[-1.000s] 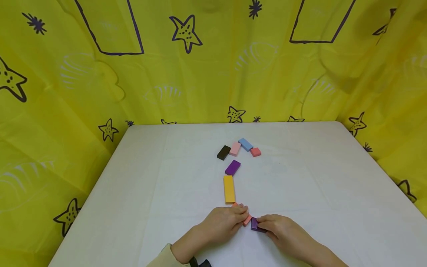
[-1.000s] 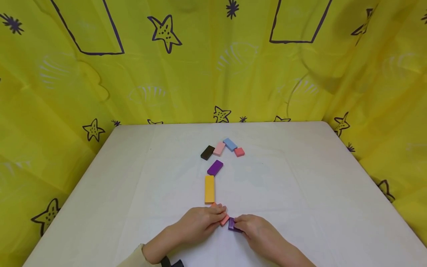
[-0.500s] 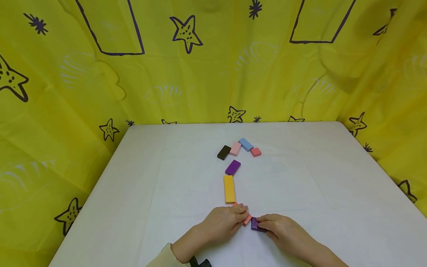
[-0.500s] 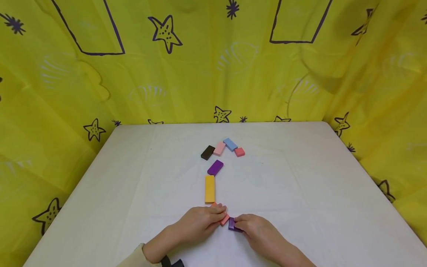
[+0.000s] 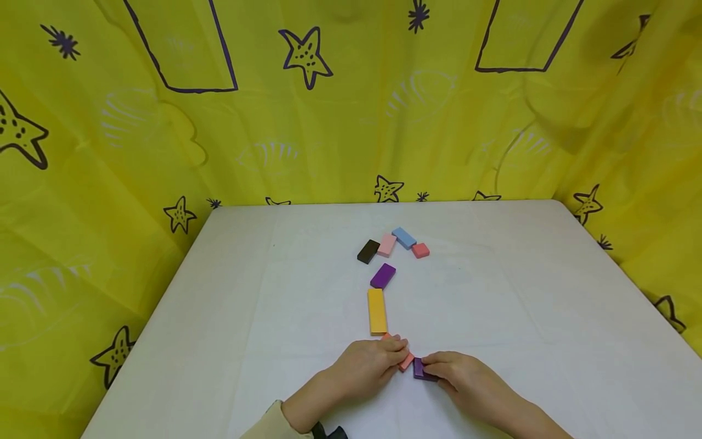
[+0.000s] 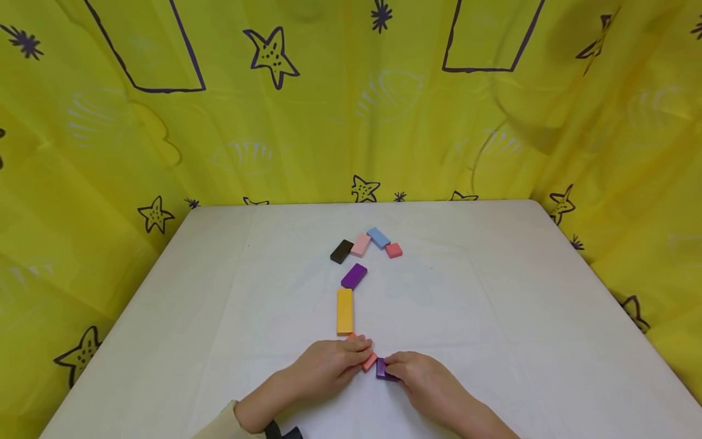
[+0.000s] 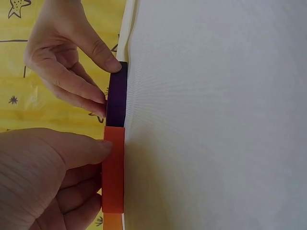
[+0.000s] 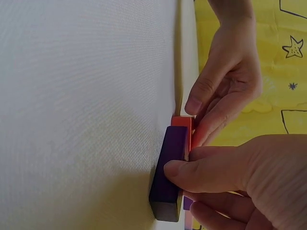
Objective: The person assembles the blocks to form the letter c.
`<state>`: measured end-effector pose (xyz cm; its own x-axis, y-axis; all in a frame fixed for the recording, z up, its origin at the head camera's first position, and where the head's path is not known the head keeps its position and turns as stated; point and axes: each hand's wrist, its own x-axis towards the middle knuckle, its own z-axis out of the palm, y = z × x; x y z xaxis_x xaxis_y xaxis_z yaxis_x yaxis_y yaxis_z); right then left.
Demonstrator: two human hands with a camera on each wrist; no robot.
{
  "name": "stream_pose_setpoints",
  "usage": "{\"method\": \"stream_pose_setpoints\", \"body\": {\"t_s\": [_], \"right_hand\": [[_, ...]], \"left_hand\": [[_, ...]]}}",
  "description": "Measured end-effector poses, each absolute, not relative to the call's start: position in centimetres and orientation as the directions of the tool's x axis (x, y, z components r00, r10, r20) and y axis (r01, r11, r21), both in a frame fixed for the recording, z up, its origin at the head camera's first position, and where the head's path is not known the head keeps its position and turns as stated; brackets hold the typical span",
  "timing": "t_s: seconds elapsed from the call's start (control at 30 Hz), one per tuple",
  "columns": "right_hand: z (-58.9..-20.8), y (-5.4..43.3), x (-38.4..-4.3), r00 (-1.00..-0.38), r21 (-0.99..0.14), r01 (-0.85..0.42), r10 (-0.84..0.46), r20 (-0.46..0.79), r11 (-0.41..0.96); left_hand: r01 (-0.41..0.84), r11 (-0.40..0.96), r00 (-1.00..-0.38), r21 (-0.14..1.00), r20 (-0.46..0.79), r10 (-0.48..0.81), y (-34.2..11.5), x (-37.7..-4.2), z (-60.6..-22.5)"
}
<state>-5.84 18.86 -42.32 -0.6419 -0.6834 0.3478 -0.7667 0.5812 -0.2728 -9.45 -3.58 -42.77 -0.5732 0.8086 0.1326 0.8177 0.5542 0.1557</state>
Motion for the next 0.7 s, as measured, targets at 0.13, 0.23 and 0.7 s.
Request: {"method": "stream_pose_setpoints", "body": {"t_s": [0.13,0.23,0.7], "right_hand": [[-42.33,18.78,-5.91,-0.635,-0.274,-0.772,-0.682,0.363,0.574],[-42.35,18.73,-5.98,-0.633,-0.271,-0.774,-0.681,0.369,0.573],[-42.52,18.54,-6.01,-0.629,-0.266,-0.776,-0.667,0.398,0.573]], "left_hand": [[0.818,0.556,-0.573,0.145,0.144,0.807,-3.58,-9.44,-42.81],[0.817,0.558,-0.576,0.145,0.145,0.805,-3.57,-9.44,-42.85],[0.815,0.559,-0.578,0.154,0.143,0.803,-3.48,-9.5,-42.86]]}}
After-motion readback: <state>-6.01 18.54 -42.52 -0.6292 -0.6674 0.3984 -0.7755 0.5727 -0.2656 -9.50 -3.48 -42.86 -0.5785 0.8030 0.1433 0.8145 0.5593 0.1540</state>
